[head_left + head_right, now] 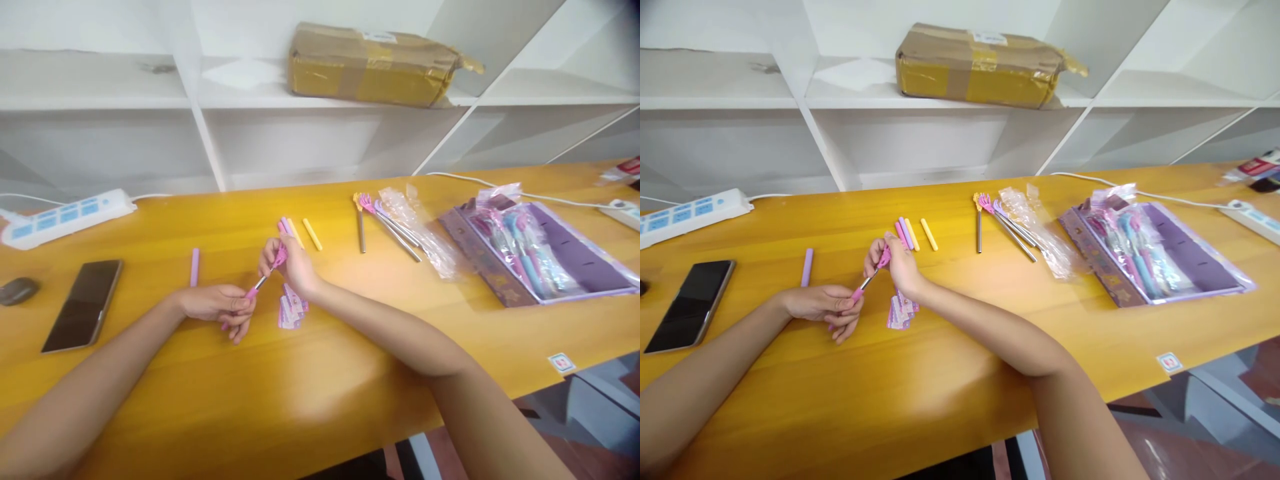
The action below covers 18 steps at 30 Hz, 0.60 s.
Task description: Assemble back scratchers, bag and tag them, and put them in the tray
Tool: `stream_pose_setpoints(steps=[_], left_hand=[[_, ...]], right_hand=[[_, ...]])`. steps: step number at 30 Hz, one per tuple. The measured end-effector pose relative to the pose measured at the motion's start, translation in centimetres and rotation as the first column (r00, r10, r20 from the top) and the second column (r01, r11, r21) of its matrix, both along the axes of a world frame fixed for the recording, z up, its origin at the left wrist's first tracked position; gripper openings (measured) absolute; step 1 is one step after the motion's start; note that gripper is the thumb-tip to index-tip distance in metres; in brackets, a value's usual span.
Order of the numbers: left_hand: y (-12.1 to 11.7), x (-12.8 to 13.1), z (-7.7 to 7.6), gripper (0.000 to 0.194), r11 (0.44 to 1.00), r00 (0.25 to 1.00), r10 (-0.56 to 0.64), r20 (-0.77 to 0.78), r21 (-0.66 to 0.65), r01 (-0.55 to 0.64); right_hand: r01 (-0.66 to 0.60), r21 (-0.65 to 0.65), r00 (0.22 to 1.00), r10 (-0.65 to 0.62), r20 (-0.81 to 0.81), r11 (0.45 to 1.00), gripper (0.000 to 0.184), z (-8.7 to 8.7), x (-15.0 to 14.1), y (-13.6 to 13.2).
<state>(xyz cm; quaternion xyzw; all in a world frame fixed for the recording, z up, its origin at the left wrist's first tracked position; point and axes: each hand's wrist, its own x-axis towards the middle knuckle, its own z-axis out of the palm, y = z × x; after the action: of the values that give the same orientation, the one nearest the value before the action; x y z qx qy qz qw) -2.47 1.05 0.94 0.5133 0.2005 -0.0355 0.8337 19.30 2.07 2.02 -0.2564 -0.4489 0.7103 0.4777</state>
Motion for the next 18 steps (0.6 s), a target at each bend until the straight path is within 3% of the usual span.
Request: stream_pose_setpoints(steps=[8, 15, 18], left_hand=[[-0.1, 0.1, 0.2, 0.049, 1.0, 0.999, 0.018, -0.042, 0.015, -0.018], [0.0, 0.3, 0.4, 0.046, 0.997, 0.999, 0.053, 0.011, -0.064, -0.053], [0.0, 0.3, 0.4, 0.043, 0.995, 0.998, 0.051, 0.031, -0.091, -0.048]], right_hand=[[-0.033, 0.006, 0.998, 0.033, 0.062, 0.999, 0.062, 0.6, 0.4, 0.5], [0.033, 0.124, 0.988, -0.051, 0.145, 0.992, 0.067, 2.8, 1.6, 1.1], [0.096, 0.136, 0.987, -0.112, 0.112, 0.986, 0.069, 5.2, 3.2, 2.3]])
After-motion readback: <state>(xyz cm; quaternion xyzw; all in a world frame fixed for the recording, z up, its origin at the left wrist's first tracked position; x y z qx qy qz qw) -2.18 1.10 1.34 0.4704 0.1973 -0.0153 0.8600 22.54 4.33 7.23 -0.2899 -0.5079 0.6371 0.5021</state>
